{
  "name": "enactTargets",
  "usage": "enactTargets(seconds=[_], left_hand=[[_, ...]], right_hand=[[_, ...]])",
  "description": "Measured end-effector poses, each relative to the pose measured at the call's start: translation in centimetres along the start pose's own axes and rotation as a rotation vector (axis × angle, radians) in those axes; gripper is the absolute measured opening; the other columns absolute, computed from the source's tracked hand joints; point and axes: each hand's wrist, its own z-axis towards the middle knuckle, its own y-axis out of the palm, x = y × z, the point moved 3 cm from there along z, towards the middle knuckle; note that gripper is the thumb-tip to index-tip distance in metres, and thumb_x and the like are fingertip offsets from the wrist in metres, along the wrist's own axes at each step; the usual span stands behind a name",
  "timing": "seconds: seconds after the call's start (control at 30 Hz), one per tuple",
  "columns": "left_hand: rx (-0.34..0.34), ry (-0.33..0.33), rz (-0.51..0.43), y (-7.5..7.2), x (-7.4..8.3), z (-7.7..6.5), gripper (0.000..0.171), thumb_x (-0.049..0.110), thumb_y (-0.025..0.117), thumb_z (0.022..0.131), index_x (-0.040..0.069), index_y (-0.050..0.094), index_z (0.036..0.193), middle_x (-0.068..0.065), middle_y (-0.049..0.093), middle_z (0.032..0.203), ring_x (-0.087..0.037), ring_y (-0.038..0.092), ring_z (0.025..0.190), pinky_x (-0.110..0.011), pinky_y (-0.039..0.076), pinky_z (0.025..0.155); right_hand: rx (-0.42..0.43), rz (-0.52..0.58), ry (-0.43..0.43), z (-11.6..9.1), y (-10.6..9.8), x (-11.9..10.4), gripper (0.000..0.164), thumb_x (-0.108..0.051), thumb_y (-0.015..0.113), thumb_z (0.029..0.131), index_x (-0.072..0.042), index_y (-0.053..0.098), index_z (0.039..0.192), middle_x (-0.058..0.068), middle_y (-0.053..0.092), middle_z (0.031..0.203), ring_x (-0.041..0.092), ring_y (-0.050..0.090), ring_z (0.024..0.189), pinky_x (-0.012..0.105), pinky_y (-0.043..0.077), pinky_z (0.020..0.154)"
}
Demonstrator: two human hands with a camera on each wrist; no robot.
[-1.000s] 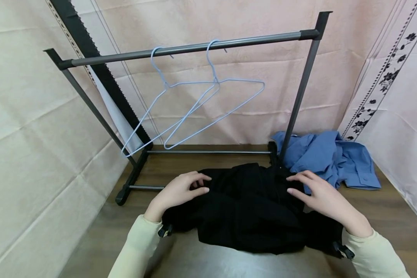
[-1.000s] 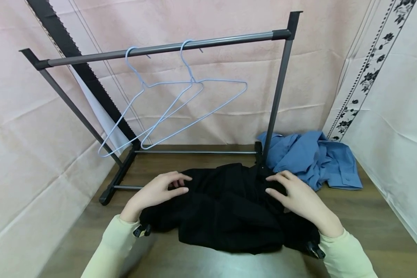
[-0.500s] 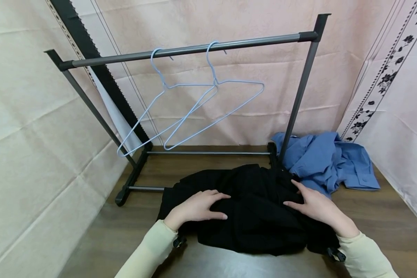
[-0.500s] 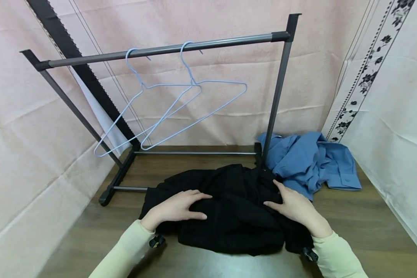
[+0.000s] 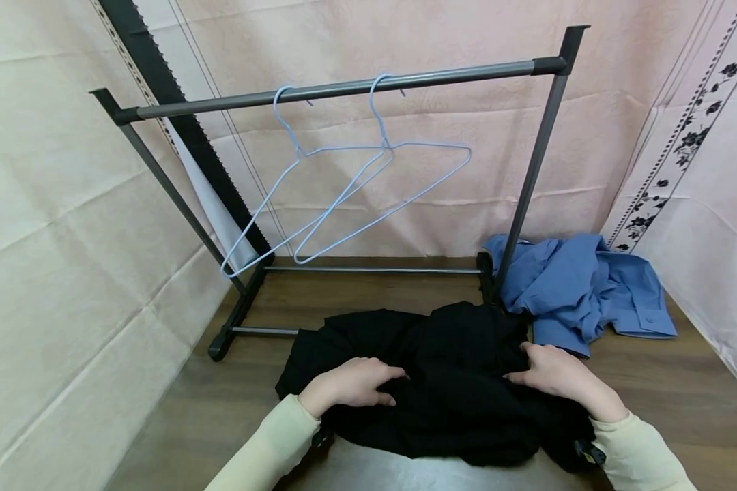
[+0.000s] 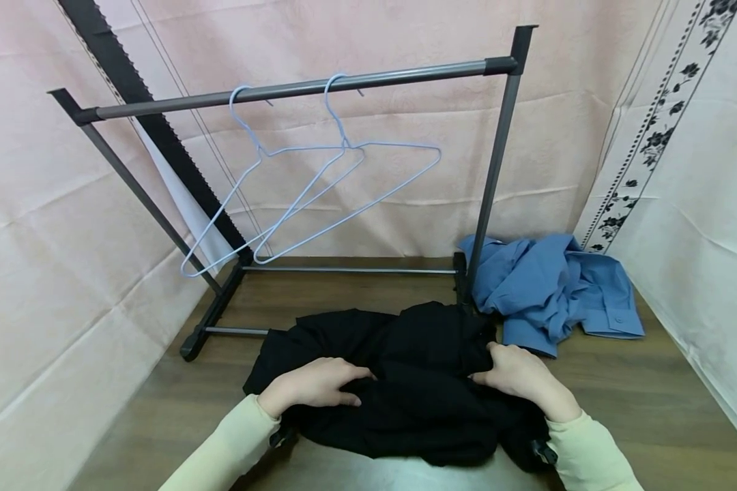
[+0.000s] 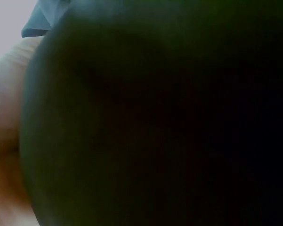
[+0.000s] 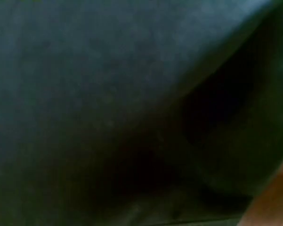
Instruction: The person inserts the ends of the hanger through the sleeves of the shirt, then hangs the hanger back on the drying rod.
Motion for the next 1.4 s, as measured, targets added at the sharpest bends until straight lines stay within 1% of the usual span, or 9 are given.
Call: enactTargets(seconds=[0.13, 0.23, 0.43, 0.6, 0.73, 0.9, 1.1, 1.27, 1.4], left_hand=[[0.057, 0.064, 0.007, -0.4, -0.1, -0.2, 0.015, 0.022, 0.066, 0.099, 0.019, 0.067, 0.114, 0.016, 0.059, 0.08, 0.0, 0.051, 0.064, -0.017, 0.043, 0.063], [0.12, 0.102, 0.008, -0.9, -0.3, -0.4, 0.003, 0.019, 0.065, 0.1, 0.022, 0.065, 0.101, 0.017, 0.06, 0.083, 0.0, 0.05, 0.065, -0.016, 0.042, 0.063], [0.224, 0.111, -0.028, -2.4, -0.7, -1.3, 0.004, 0.02, 0.063, 0.102, 0.023, 0.066, 0.103, 0.015, 0.065, 0.097, 0.0, 0.054, 0.075, -0.019, 0.046, 0.069], [0.329, 0.073, -0.023, -4.0, -1.2, -2.2, 0.011, 0.017, 0.065, 0.1, 0.024, 0.067, 0.109, 0.014, 0.067, 0.106, 0.0, 0.059, 0.088, -0.025, 0.051, 0.078], [0.402, 0.042, -0.009, -5.2, -1.7, -3.1, 0.019, 0.012, 0.066, 0.099, 0.019, 0.068, 0.116, 0.008, 0.068, 0.114, -0.006, 0.063, 0.099, -0.031, 0.053, 0.086], [0.473, 0.017, -0.049, -6.1, -2.4, -4.3, 0.028, 0.007, 0.067, 0.097, 0.015, 0.067, 0.123, 0.002, 0.068, 0.123, -0.013, 0.063, 0.112, -0.037, 0.052, 0.094], [0.6, 0.017, -0.124, -7.0, -3.6, -5.8, 0.029, 0.0, 0.067, 0.094, 0.014, 0.068, 0.12, 0.002, 0.068, 0.12, -0.011, 0.063, 0.106, -0.037, 0.052, 0.091], [0.695, 0.027, -0.218, -8.1, -4.5, -7.3, 0.03, -0.004, 0.065, 0.094, 0.014, 0.068, 0.118, 0.003, 0.068, 0.118, -0.011, 0.063, 0.104, -0.039, 0.053, 0.088], [0.766, 0.03, -0.235, -9.1, -5.0, -8.3, 0.03, -0.006, 0.064, 0.094, 0.014, 0.068, 0.116, 0.003, 0.068, 0.116, -0.013, 0.064, 0.104, -0.04, 0.052, 0.088]], right_hand=[[0.023, -0.026, -0.013, -0.2, 0.1, 0.1, 0.071, -0.041, 0.072, 0.089, 0.017, 0.056, 0.127, 0.02, 0.069, 0.099, 0.028, 0.065, 0.083, 0.047, 0.052, 0.073], [0.05, -0.034, -0.023, -0.4, 0.1, 0.4, 0.066, -0.04, 0.071, 0.089, 0.015, 0.06, 0.124, 0.026, 0.068, 0.109, 0.035, 0.066, 0.091, 0.052, 0.052, 0.076], [0.112, 0.001, -0.059, -1.0, 0.1, 0.9, 0.056, -0.035, 0.069, 0.092, 0.012, 0.064, 0.122, 0.026, 0.067, 0.112, 0.04, 0.066, 0.098, 0.055, 0.052, 0.08], [0.204, 0.037, -0.09, -1.6, -0.3, 1.1, 0.05, -0.032, 0.068, 0.095, 0.01, 0.065, 0.121, 0.027, 0.067, 0.116, 0.044, 0.064, 0.103, 0.057, 0.052, 0.082], [0.266, 0.058, -0.112, -1.9, -0.7, 1.0, 0.049, -0.032, 0.068, 0.095, 0.01, 0.066, 0.121, 0.027, 0.067, 0.116, 0.045, 0.064, 0.105, 0.058, 0.051, 0.085], [0.321, 0.093, -0.123, -2.0, -1.6, 0.3, 0.052, -0.036, 0.069, 0.096, 0.009, 0.066, 0.123, 0.027, 0.067, 0.118, 0.043, 0.065, 0.105, 0.057, 0.051, 0.085], [0.381, 0.139, -0.115, -2.1, -3.3, -0.8, 0.06, -0.039, 0.068, 0.096, 0.012, 0.063, 0.126, 0.032, 0.063, 0.124, 0.045, 0.063, 0.109, 0.059, 0.051, 0.086], [0.445, 0.162, -0.148, -2.4, -4.7, -1.4, 0.055, -0.032, 0.067, 0.096, 0.013, 0.062, 0.126, 0.032, 0.062, 0.125, 0.042, 0.066, 0.103, 0.058, 0.052, 0.085], [0.519, 0.163, -0.191, -2.7, -5.5, -1.6, 0.049, -0.027, 0.07, 0.094, 0.013, 0.065, 0.123, 0.032, 0.064, 0.121, 0.046, 0.064, 0.105, 0.06, 0.051, 0.085]])
